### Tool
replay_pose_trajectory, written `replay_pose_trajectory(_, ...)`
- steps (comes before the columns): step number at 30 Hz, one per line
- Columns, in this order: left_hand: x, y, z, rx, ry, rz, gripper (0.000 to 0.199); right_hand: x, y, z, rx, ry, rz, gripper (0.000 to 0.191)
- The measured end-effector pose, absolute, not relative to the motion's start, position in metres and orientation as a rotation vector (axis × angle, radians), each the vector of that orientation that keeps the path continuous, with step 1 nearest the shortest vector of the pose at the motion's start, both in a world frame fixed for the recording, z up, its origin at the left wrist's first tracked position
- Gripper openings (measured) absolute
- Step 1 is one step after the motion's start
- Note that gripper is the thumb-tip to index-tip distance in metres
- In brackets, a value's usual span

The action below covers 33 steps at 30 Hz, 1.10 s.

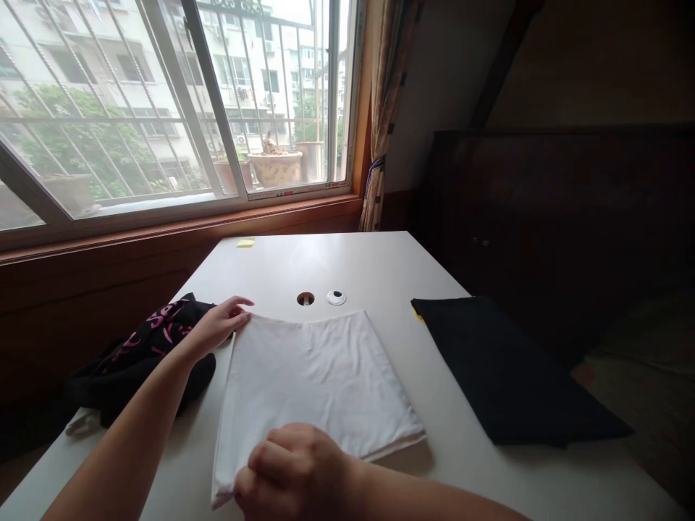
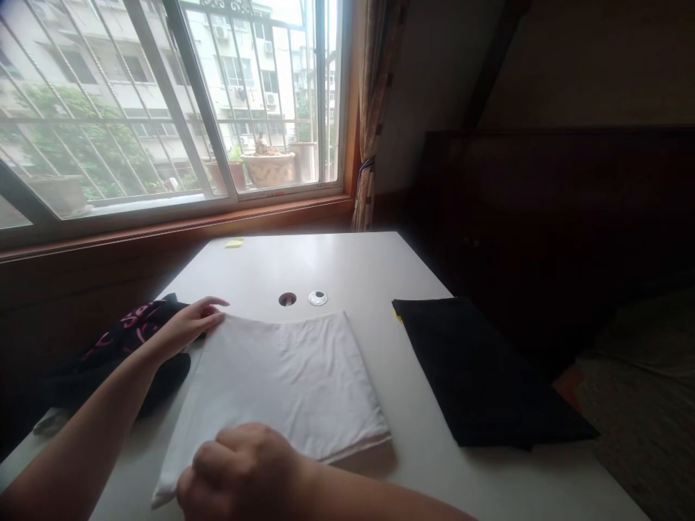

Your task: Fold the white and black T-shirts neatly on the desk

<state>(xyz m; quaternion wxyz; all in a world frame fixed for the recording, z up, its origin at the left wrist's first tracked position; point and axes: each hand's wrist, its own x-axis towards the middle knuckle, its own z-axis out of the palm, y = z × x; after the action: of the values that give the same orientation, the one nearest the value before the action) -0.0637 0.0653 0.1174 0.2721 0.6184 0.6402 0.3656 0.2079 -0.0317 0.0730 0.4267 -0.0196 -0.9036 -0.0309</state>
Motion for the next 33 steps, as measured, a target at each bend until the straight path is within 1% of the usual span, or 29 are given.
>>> replay_pose_trajectory(4,-0.084,0.064,0.082,1.797,1.928,0.779,0.039,0.192,-0.039,0.036,0.077,-2.465,0.013,0.036)
replay_pose_trajectory(6,-0.088,0.064,0.069,1.988,1.993,0.709,0.037,0.199,-0.037,0.033,0.134,-2.554,0.09,0.039)
replay_pose_trajectory(8,-0.084,0.063,0.06,2.181,2.021,0.661,0.037,0.214,-0.025,0.042,0.099,-2.635,0.151,0.034)
replay_pose_trajectory(11,-0.059,0.062,0.052,2.362,1.995,0.608,0.039,0.246,0.008,0.062,-0.053,-2.692,0.203,0.017)
replay_pose_trajectory(12,-0.046,0.062,0.049,2.408,1.96,0.593,0.041,0.257,0.022,0.066,-0.134,-2.692,0.214,0.014)
replay_pose_trajectory(13,-0.033,0.062,0.045,2.452,1.913,0.569,0.043,0.269,0.035,0.068,-0.238,-2.688,0.224,0.019)
replay_pose_trajectory(16,0.005,0.06,0.031,2.533,1.775,0.437,0.05,0.305,0.064,0.059,-0.544,-2.713,0.209,0.048)
replay_pose_trajectory(19,0.028,0.056,0.018,2.559,1.724,0.359,0.055,0.337,0.071,0.043,-0.634,-2.811,0.268,0.063)
replay_pose_trajectory(22,0.031,0.053,0.013,2.565,1.713,0.342,0.057,0.361,0.063,0.033,-0.595,-2.895,0.343,0.068)
replay_pose_trajectory(27,0.023,0.054,0.017,2.544,1.717,0.322,0.056,0.384,0.048,0.032,-0.483,-2.929,0.39,0.08)
replay_pose_trajectory(33,0.027,0.036,0.028,2.632,1.581,0.339,0.049,0.399,0.039,0.03,-0.466,-2.903,0.308,0.076)
